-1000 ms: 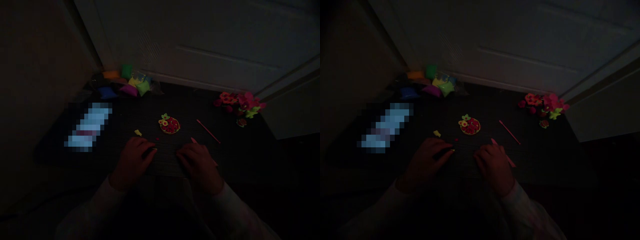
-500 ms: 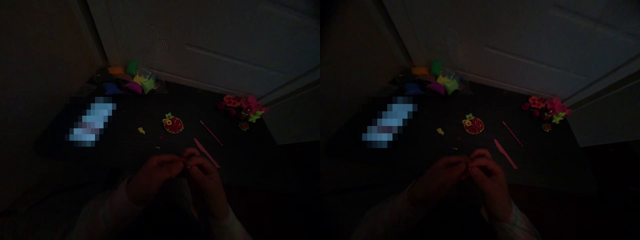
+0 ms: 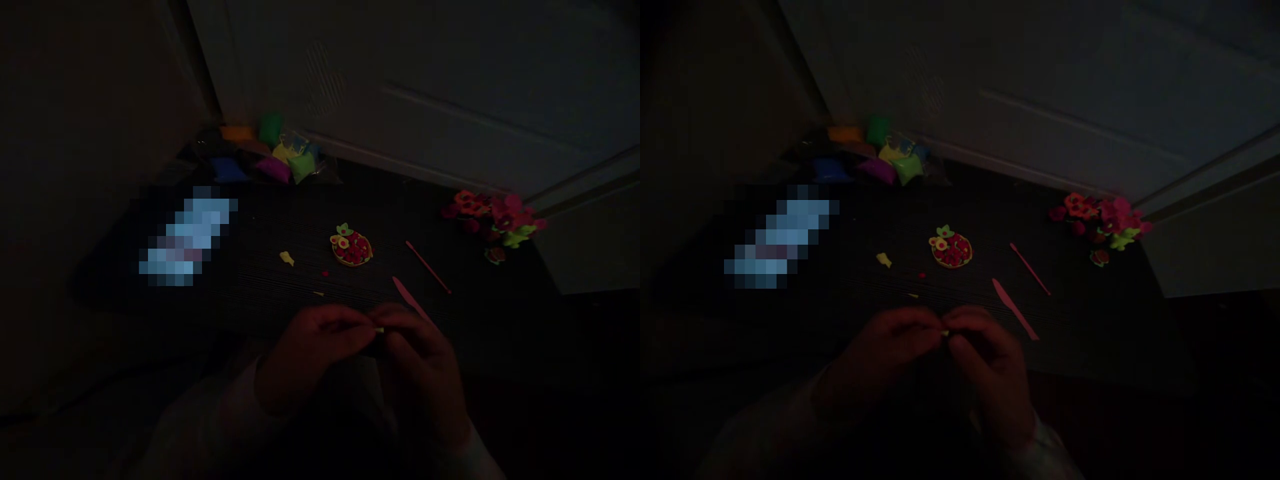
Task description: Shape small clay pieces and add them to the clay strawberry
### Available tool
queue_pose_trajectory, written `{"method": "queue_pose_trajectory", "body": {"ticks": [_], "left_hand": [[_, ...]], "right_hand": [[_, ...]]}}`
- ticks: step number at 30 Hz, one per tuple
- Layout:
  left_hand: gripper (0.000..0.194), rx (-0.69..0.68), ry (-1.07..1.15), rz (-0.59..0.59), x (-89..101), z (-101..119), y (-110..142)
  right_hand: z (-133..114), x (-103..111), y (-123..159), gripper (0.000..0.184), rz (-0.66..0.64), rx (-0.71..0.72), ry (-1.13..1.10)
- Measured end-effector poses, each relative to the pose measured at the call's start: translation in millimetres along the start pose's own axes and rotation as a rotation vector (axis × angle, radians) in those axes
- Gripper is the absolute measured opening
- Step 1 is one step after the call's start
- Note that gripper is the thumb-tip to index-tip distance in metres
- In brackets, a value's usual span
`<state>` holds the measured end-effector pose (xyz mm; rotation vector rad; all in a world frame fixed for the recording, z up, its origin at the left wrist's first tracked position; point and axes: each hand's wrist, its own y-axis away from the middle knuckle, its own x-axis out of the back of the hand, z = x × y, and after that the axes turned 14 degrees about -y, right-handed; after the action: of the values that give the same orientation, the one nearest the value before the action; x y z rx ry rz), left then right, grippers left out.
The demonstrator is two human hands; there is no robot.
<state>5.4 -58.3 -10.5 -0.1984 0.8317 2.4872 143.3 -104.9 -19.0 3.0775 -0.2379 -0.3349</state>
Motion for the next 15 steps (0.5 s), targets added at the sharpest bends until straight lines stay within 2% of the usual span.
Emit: {"method": "queue_pose_trajectory", "body": {"ticks": [4,8,15], "left_hand": [[0.004,-0.097,-0.142,0.013,2.1,4.5,2.4],[0.005,-0.164,-0.189,0.031,2.9,3.9,3.5],[0.009,-0.045,-0.012,-0.036,2.0,-1.1,-3.5]], "right_hand": [[-9.7,0.6,-2.2,0.016,-0.021,0.067,0.239],[-10.6,-0.6,-4.1,0.014,-0.022,0.094,0.307],[-2.2,0.5,-3.6,0.015,0.013,0.149,0.272]]}}
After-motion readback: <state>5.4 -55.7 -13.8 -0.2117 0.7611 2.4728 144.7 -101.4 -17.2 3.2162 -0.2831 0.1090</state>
